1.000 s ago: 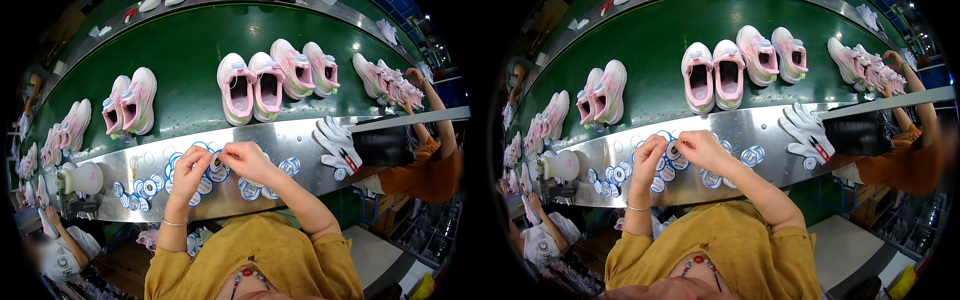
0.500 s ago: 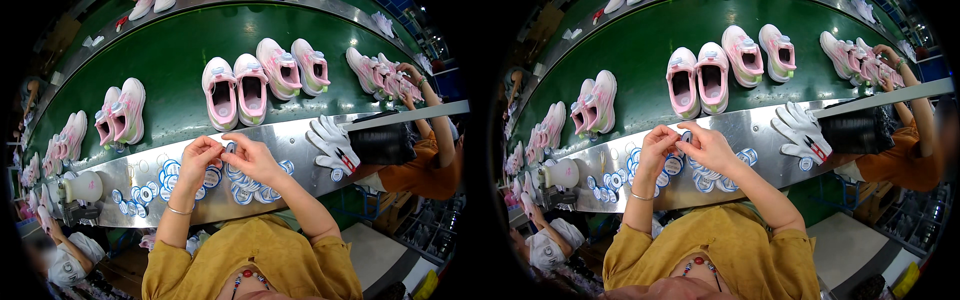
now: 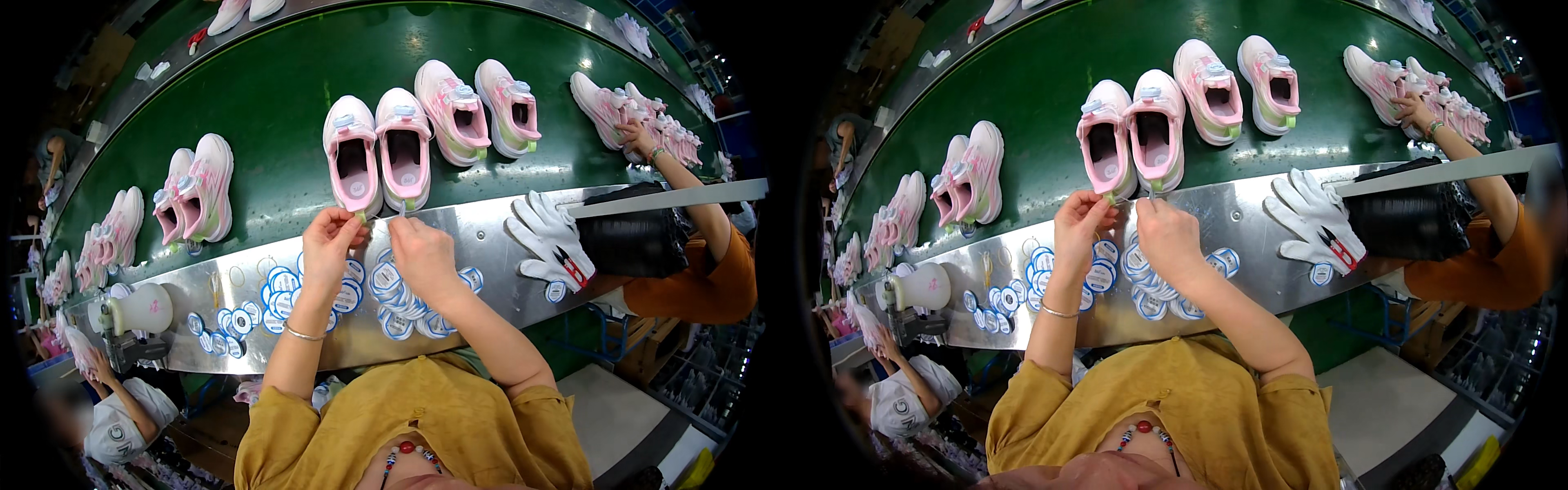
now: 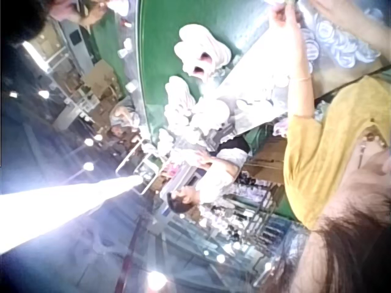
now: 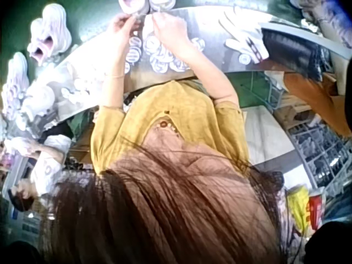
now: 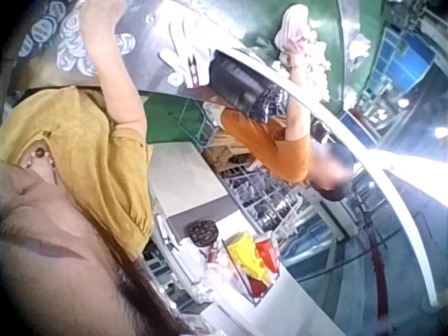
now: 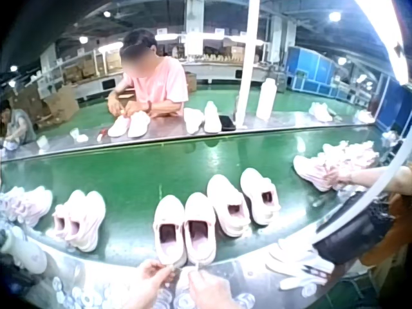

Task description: The person applies circular stickers to the tongue of pink and white sneakers moving along a conveyor belt. They peel stickers from a sheet, place them on each shoe, and occasionally retrieve more stickers from a plastic bag.

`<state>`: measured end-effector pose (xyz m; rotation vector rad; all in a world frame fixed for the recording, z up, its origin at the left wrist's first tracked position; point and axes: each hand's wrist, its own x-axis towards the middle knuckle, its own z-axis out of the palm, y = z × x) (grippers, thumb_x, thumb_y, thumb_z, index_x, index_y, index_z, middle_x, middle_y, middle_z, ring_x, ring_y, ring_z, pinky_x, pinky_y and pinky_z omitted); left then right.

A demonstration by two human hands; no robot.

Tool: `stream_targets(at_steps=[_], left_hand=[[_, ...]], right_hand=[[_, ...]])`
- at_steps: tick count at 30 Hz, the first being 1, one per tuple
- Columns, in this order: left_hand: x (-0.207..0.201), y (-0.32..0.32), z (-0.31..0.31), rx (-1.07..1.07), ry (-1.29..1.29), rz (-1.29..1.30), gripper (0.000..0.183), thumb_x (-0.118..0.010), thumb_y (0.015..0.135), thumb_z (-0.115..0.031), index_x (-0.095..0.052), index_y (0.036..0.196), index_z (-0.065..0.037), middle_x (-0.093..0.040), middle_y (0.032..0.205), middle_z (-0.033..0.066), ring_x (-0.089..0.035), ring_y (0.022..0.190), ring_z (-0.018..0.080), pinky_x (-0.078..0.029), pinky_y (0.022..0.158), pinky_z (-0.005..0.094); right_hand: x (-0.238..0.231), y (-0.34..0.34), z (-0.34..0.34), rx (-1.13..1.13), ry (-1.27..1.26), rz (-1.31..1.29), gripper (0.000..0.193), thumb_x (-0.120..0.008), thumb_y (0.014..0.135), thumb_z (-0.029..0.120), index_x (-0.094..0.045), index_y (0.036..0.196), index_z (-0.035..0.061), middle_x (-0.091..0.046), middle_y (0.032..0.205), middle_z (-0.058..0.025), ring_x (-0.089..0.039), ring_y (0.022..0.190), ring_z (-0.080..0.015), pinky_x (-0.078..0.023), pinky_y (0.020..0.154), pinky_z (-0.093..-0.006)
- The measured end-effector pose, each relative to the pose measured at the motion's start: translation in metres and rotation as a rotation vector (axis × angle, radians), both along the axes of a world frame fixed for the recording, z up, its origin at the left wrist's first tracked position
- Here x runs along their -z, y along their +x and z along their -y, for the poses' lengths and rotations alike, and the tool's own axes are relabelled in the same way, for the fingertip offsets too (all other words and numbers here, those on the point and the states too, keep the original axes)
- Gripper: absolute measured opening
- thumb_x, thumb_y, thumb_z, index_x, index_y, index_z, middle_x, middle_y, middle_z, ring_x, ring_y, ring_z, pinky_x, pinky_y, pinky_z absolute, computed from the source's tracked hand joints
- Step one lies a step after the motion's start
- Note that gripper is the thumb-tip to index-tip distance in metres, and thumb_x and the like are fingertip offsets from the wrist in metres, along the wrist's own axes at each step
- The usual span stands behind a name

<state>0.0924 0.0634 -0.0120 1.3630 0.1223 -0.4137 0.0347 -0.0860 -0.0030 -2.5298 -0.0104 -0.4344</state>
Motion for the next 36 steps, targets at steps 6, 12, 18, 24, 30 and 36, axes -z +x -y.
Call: stream_targets(at_steps=[6,12,18,24,30,36], left_hand=[[0.002,0.005,-0.005,0.03,-0.012,-0.045,0.009,-0.062,0.087,-0.006,-0.059,0.094,-0.001,-0.065,0.082,0.0048,-0.061,0.068,0.0086,-0.048,0.059,0.0189],[0.002,0.005,-0.011,0.022,0.03,-0.003,0.008,-0.063,0.086,-0.006,-0.061,0.093,-0.001,-0.064,0.081,0.0033,-0.056,0.065,0.0065,-0.045,0.056,0.0182],[-0.025,-0.008,-0.015,-0.145,0.09,0.311,0.007,-0.06,0.088,-0.005,-0.062,0.094,0.0,-0.066,0.092,0.0067,-0.056,0.074,0.0067,-0.044,0.06,0.0192],[-0.026,0.0,-0.014,-0.004,0.05,0.259,0.012,-0.06,0.089,-0.005,-0.061,0.098,0.002,-0.065,0.093,0.0088,-0.058,0.077,0.0089,-0.045,0.06,0.02],[-0.021,0.007,-0.017,0.044,0.046,0.416,0.019,-0.059,0.087,0.001,-0.067,0.105,0.001,-0.062,0.095,0.0041,-0.055,0.081,0.0079,-0.043,0.07,0.0181],[-0.026,0.005,-0.019,0.0,-0.025,0.271,0.015,-0.06,0.086,0.001,-0.067,0.1,0.001,-0.064,0.093,0.0033,-0.058,0.083,0.0083,-0.044,0.074,0.0191]], right_hand=[[-0.001,0.01,-0.007,-0.08,-0.025,-0.001,0.008,-0.059,0.073,0.004,-0.054,0.079,0.0044,-0.059,0.07,-0.0115,-0.063,0.062,-0.0292,-0.05,0.053,-0.0395],[-0.004,0.017,-0.01,-0.093,0.118,-0.09,0.014,-0.056,0.085,0.009,-0.056,0.099,0.004,-0.061,0.08,-0.0132,-0.062,0.069,-0.0327,-0.049,0.056,-0.042],[-0.017,0.008,0.009,-0.204,0.227,0.005,0.019,-0.058,0.084,0.005,-0.054,0.102,0.0007,-0.06,0.087,-0.0173,-0.061,0.076,-0.0343,-0.048,0.063,-0.0414],[-0.031,0.022,0.017,-0.24,0.133,0.142,0.011,-0.061,0.08,-0.001,-0.059,0.091,-0.0017,-0.056,0.081,-0.0126,-0.058,0.075,-0.0308,-0.048,0.064,-0.0373],[-0.024,0.046,0.011,-0.368,0.425,0.287,0.012,-0.063,0.076,-0.001,-0.063,0.088,-0.001,-0.056,0.083,-0.0093,-0.057,0.073,-0.0235,-0.047,0.063,-0.0308],[-0.02,0.049,-0.001,-0.294,0.885,-0.009,0.008,-0.066,0.079,0.0,-0.063,0.087,-0.0025,-0.058,0.079,-0.0057,-0.053,0.068,-0.0101,-0.042,0.061,-0.0232]])
